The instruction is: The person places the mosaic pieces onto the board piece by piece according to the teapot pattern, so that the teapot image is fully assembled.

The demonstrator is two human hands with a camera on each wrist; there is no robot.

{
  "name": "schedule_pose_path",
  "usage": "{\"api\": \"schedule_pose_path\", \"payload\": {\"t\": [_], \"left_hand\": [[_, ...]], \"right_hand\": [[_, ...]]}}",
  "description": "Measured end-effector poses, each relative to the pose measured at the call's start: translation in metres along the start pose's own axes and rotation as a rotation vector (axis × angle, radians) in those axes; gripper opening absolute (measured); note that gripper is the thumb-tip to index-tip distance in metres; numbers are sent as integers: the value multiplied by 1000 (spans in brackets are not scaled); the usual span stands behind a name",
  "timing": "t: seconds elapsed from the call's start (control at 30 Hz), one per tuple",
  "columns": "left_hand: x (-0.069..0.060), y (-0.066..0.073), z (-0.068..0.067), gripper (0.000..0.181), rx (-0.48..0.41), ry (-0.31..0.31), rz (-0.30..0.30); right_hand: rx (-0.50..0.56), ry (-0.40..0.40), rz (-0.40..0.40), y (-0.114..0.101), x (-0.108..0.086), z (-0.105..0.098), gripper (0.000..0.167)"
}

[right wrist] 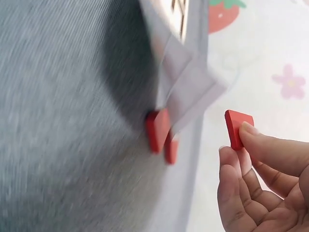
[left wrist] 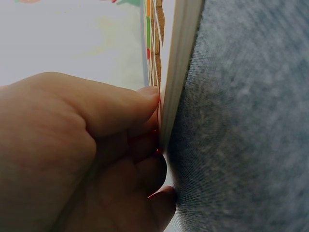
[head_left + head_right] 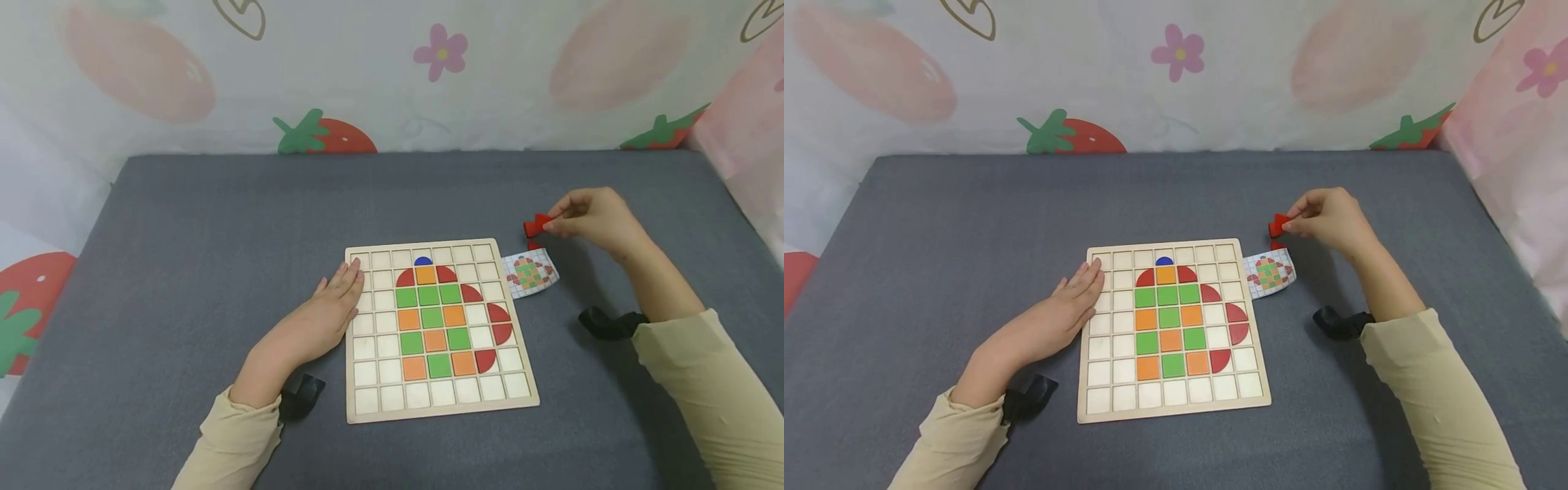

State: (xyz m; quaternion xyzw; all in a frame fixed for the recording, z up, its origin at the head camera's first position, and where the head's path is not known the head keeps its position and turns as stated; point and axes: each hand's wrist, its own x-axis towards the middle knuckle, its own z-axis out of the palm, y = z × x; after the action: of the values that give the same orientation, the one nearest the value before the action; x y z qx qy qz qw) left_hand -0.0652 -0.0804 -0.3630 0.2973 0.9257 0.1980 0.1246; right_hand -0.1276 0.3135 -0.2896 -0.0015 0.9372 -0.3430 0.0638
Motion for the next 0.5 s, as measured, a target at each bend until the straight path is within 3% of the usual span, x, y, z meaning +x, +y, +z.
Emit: {"api": "schedule_pose_path", "payload": {"t": [0.5], "left_hand": [[4, 1, 2, 50, -14, -4, 2]], "right_hand": [[99, -111, -80, -35, -15, 16, 20]]}}
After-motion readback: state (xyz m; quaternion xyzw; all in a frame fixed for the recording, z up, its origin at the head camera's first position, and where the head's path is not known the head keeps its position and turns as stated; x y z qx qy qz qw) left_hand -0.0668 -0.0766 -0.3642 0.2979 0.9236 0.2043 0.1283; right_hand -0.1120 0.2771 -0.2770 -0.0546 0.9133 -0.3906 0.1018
